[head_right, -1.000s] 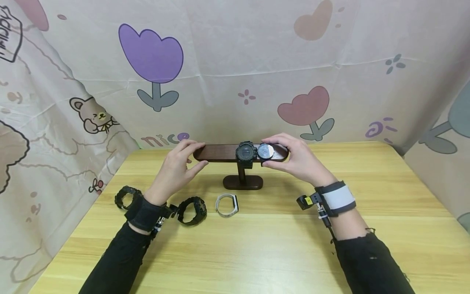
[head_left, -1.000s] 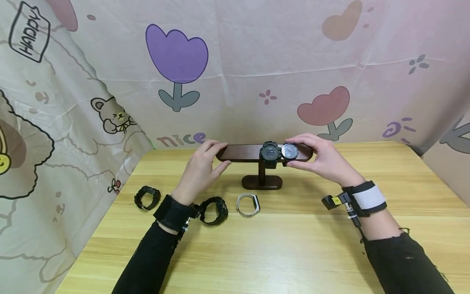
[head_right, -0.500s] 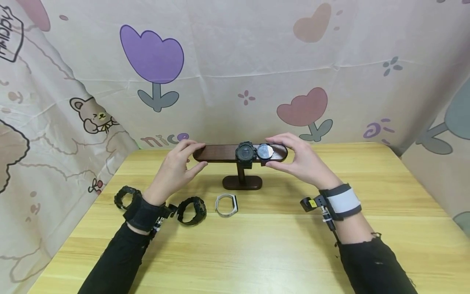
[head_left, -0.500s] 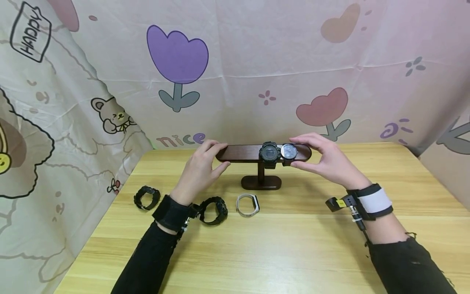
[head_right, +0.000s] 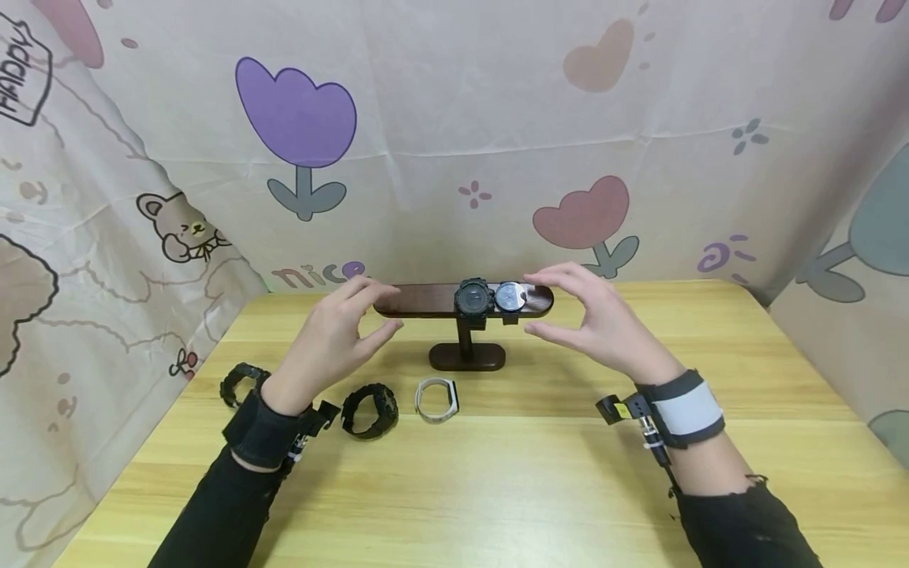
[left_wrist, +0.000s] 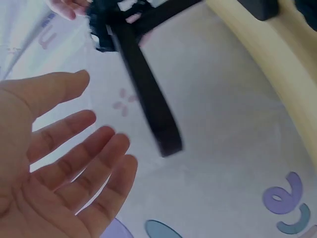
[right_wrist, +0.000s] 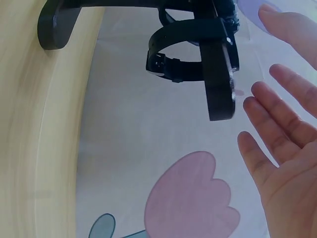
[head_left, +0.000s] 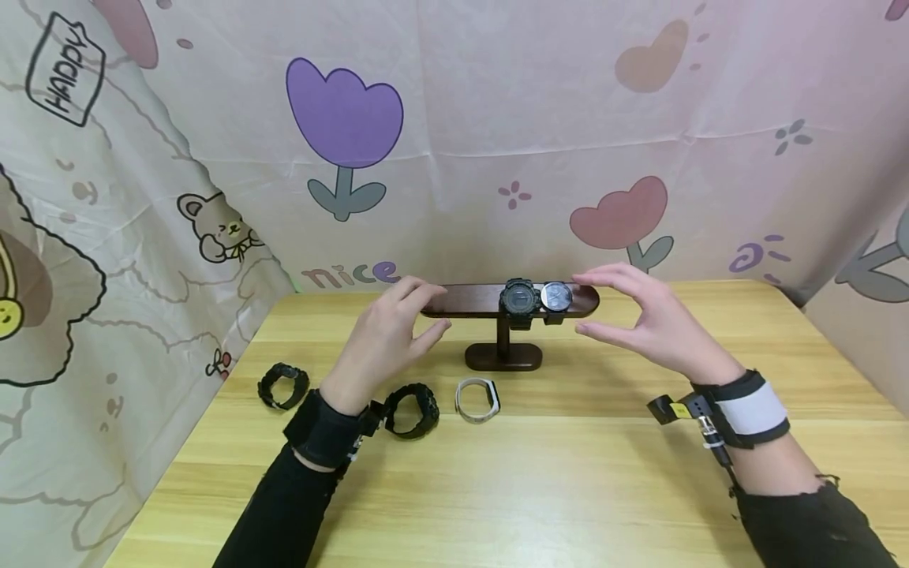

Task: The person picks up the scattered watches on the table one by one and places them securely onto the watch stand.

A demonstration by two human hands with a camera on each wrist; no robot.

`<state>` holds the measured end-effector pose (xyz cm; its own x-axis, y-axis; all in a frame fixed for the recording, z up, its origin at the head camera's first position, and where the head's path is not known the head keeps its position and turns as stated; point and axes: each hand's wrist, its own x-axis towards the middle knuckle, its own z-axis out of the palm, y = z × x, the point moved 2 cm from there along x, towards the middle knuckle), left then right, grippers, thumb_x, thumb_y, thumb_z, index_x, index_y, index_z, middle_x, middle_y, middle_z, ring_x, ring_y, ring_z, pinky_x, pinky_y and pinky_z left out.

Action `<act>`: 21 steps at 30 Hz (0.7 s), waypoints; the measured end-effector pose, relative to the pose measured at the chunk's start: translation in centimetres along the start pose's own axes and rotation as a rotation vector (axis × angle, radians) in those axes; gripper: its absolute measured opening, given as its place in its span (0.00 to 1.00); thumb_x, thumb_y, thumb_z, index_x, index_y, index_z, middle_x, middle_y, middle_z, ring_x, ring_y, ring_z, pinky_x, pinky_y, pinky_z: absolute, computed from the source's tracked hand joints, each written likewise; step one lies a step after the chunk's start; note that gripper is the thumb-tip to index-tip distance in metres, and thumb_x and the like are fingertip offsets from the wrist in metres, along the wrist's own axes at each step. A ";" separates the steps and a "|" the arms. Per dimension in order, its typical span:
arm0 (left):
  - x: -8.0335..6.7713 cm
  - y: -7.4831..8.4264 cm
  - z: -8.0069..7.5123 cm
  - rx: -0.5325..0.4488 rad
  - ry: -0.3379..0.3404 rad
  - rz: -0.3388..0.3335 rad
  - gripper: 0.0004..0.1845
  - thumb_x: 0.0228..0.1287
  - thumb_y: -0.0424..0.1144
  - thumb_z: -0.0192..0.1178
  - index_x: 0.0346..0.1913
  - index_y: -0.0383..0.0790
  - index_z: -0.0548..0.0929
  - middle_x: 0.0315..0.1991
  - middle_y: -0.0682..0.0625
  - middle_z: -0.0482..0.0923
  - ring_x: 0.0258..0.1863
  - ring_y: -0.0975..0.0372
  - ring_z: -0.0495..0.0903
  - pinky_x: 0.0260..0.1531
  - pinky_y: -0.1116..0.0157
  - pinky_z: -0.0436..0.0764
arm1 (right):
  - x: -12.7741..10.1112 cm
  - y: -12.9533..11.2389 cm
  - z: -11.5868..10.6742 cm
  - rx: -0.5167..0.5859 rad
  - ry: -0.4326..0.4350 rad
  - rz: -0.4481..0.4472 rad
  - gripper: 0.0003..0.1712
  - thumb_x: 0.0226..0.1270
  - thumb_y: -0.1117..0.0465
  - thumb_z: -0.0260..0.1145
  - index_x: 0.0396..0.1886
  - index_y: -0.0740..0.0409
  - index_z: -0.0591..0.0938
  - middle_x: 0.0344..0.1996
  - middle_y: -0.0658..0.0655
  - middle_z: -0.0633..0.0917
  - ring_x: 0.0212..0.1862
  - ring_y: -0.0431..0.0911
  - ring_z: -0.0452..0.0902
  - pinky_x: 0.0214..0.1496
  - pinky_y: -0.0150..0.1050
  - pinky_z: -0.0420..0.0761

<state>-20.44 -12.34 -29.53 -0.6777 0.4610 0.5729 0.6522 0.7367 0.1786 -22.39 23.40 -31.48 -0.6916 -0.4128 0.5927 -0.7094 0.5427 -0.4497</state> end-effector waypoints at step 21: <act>-0.9 2.8 -0.3 0.021 -0.299 0.121 0.15 0.67 0.44 0.76 0.53 0.43 0.89 0.43 0.53 0.87 0.30 0.65 0.82 0.30 0.71 0.79 | -1.3 -3.2 1.1 -0.024 -0.184 -0.151 0.30 0.50 0.57 0.90 0.54 0.39 0.88 0.50 0.38 0.90 0.55 0.37 0.87 0.63 0.22 0.78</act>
<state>-17.85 -10.86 -29.31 -0.6677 0.6682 0.3282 0.7288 0.6765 0.1056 -19.40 21.40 -31.54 -0.5928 -0.6157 0.5191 -0.8046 0.4812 -0.3481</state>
